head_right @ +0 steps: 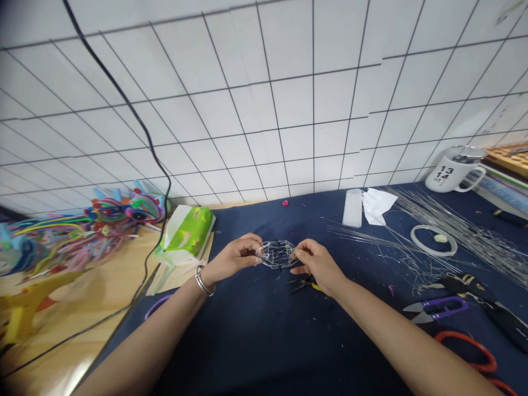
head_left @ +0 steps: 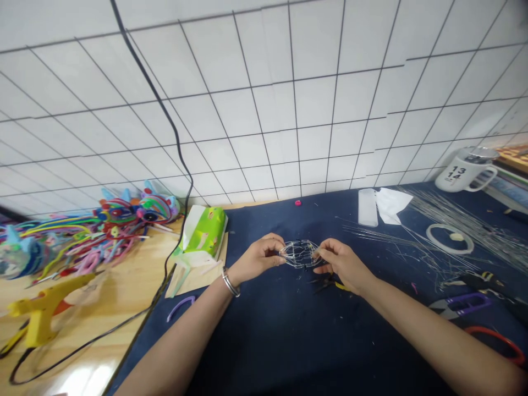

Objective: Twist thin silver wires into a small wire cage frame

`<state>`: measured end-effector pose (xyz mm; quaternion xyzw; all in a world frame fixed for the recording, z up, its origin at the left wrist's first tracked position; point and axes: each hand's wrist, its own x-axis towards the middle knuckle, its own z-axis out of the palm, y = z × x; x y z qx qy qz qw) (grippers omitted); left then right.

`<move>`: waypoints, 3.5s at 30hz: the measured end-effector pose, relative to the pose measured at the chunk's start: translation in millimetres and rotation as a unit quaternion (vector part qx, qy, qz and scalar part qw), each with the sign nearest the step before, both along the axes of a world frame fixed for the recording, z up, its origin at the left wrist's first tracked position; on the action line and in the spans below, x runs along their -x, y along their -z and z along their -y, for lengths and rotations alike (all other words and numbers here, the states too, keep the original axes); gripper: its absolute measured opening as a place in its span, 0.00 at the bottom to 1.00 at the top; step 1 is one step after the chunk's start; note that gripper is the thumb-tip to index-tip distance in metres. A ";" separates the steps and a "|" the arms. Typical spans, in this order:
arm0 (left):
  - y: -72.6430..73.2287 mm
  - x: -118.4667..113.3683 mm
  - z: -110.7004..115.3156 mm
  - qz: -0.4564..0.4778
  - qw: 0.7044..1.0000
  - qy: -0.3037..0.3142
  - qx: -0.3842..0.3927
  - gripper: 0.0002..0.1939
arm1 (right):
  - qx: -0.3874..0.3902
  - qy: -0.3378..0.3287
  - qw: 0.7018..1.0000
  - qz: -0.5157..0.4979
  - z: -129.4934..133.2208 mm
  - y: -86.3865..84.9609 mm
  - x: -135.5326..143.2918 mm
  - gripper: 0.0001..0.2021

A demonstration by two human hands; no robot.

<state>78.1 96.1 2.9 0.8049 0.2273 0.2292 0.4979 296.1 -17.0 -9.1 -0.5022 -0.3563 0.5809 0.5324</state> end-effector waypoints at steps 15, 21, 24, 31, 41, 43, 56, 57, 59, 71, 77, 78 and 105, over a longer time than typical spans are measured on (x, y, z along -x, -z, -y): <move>9.6 -12.0 16.7 0.010 0.996 -0.067 0.052 0.06 | 0.028 0.091 0.995 -0.024 -1.7 13.2 2.8 0.10; 2.7 -8.0 13.6 0.040 0.985 -0.053 0.161 0.08 | 0.024 0.036 0.999 0.022 -0.6 4.2 -2.9 0.10; -2.7 -3.6 10.6 0.025 0.982 -0.044 0.182 0.07 | 0.029 -0.026 0.999 0.013 2.0 -4.4 -6.4 0.11; -29.9 5.8 13.8 -0.018 0.995 -0.022 0.101 0.05 | 0.011 -0.104 0.994 0.038 3.8 -12.1 -9.8 0.15; -61.3 1.1 38.4 -0.051 0.996 0.037 0.068 0.04 | -0.003 -0.164 0.986 0.039 7.8 -12.8 -1.3 0.13; -60.3 0.7 38.8 -0.055 0.996 0.043 0.062 0.04 | -0.001 -0.161 0.986 0.044 8.5 -13.0 -0.4 0.12; -56.9 -5.0 44.1 -0.094 0.994 0.055 -0.002 0.04 | -0.009 -0.206 0.979 0.004 16.2 -24.2 4.0 0.17; -56.8 -5.1 44.6 -0.094 0.994 0.056 -0.004 0.04 | -0.015 -0.193 0.981 0.029 17.0 -23.1 6.2 0.16; -56.7 -5.2 45.7 -0.093 0.994 0.059 -0.006 0.04 | -0.029 -0.165 0.982 0.088 18.5 -20.2 11.6 0.13; -68.8 -7.1 54.9 -0.137 0.986 0.051 -0.082 0.03 | -0.027 -0.014 0.891 0.452 21.1 -12.5 22.3 0.05; -66.8 -7.6 59.9 -0.132 0.983 0.031 -0.122 0.04 | -0.034 -0.008 0.857 0.514 17.7 -10.5 20.0 0.06; -67.1 -7.5 60.2 -0.130 0.983 0.028 -0.124 0.04 | -0.039 -0.003 0.859 0.511 17.3 -10.0 20.0 0.06; -83.4 7.7 46.6 -0.135 0.981 0.018 -0.141 0.04 | -0.118 -0.144 0.962 0.201 19.9 -20.0 5.9 0.22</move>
